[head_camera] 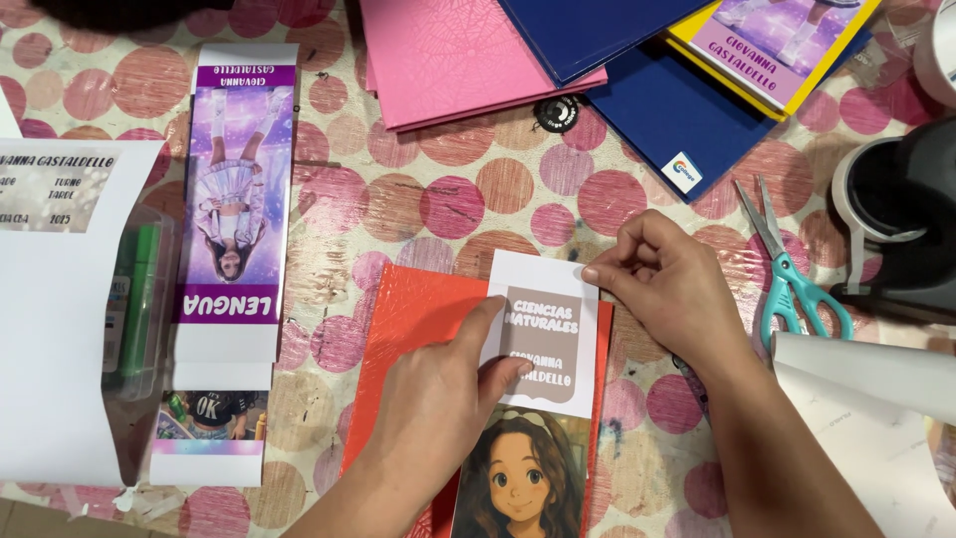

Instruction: Applying printed labels to the covers of notebooks and organizing them on a table

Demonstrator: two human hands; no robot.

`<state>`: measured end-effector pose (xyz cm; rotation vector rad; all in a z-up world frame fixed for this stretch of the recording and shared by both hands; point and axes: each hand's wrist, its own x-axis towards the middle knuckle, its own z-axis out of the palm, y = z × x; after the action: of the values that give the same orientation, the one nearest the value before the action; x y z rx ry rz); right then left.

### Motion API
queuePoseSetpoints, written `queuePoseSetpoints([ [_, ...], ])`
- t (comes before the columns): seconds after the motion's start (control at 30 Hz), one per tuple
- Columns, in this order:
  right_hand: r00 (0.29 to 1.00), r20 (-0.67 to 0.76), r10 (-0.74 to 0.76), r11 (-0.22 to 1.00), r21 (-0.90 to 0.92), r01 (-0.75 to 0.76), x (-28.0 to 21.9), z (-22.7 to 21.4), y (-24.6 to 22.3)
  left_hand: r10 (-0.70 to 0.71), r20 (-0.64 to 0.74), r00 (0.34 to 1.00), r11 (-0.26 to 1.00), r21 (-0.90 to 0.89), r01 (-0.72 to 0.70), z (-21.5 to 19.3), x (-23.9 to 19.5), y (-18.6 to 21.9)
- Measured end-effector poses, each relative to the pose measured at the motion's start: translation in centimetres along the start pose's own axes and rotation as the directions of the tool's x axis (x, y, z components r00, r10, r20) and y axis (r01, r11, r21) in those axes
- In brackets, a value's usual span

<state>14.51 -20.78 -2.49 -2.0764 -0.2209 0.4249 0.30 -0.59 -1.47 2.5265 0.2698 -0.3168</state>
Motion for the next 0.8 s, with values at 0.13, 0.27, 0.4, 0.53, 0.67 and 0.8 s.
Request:
queuePoseSetpoints([
  [0.13, 1.000, -0.006, -0.005, 1.000, -0.017, 0.005, 0.0, 0.0, -0.2, 0.007, -0.015, 1.000, 1.000, 0.001, -0.007, 0.0, 0.0, 0.0],
  [0.27, 1.000, -0.003, 0.011, 0.999, -0.032, -0.011, -0.1, -0.1, -0.6, 0.006, -0.006, 1.000, 1.000, -0.003, -0.006, -0.1, 0.0, 0.1],
  [0.4, 1.000, -0.011, 0.018, 0.999, -0.028, -0.018, -0.2, 0.0, -0.5, 0.010, -0.004, 1.000, 1.000, 0.008, -0.010, -0.1, 0.0, 0.0],
  [0.53, 0.999, -0.013, 0.038, 0.999, -0.031, -0.038, -0.2, -0.1, -0.9, 0.013, 0.007, 1.000, 0.999, 0.034, -0.013, 0.1, 0.1, -0.1],
  [0.67, 0.999, -0.002, 0.047, 0.999, -0.016, -0.047, -0.2, -0.1, -0.9, -0.006, 0.038, 0.999, 0.999, 0.038, 0.005, -0.1, 0.2, -0.1],
  [0.8, 1.000, -0.001, 0.017, 1.000, -0.004, -0.017, -0.1, -0.1, -0.5, -0.006, 0.043, 0.999, 0.999, 0.041, 0.004, 0.0, 0.2, -0.2],
])
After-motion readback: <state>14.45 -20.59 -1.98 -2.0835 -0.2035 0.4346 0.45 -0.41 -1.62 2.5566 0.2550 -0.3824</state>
